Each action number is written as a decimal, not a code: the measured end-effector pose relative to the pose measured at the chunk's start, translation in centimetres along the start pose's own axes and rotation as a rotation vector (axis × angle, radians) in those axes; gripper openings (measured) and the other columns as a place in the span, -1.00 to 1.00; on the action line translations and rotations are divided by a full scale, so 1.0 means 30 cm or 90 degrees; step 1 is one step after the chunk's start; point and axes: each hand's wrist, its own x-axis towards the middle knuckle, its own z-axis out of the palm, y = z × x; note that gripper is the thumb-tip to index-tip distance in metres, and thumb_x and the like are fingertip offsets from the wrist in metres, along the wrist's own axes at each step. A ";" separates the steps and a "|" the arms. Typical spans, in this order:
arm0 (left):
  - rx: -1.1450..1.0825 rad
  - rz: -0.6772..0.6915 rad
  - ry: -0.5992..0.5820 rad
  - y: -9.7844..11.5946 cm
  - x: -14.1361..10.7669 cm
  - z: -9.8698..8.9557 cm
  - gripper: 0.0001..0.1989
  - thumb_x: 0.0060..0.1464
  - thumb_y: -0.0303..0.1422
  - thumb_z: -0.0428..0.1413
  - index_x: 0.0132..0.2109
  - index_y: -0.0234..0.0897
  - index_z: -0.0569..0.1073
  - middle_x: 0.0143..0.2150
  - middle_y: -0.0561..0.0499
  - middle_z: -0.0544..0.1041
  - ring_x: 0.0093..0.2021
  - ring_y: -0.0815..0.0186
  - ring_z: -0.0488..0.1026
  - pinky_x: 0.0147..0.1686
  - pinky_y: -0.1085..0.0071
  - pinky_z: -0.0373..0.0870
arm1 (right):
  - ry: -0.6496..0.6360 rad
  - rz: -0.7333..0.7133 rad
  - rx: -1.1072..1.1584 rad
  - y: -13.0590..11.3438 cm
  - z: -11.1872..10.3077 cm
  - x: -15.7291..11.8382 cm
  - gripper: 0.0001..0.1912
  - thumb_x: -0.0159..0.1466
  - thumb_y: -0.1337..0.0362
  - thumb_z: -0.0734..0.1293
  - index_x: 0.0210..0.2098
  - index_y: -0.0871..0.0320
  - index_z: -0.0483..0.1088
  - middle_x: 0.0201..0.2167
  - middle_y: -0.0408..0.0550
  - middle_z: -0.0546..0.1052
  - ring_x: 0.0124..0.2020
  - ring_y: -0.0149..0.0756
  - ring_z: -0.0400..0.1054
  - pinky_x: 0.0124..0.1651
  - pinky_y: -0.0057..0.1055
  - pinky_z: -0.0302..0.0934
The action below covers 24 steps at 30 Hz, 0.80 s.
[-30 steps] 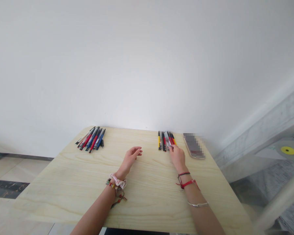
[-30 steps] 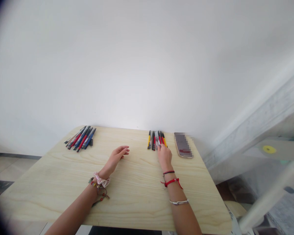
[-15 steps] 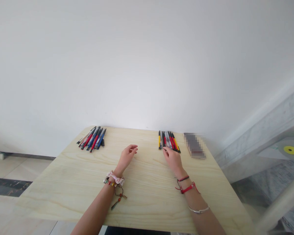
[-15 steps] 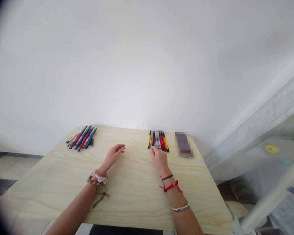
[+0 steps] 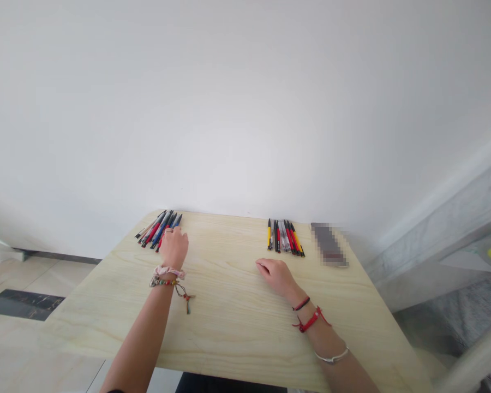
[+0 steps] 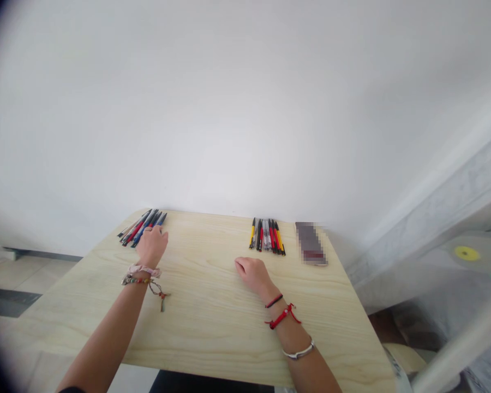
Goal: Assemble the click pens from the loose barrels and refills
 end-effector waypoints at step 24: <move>-0.253 0.150 -0.114 0.059 -0.009 0.022 -0.76 -0.04 -0.31 -0.04 -0.28 -0.33 0.42 -0.34 -0.06 0.49 -0.29 0.25 0.40 -0.29 0.39 0.27 | 0.004 0.033 0.100 0.004 0.005 0.004 -0.78 0.17 0.32 0.14 -0.40 0.15 0.42 -0.46 -0.07 0.51 -0.43 -0.36 0.35 -0.36 -0.50 0.11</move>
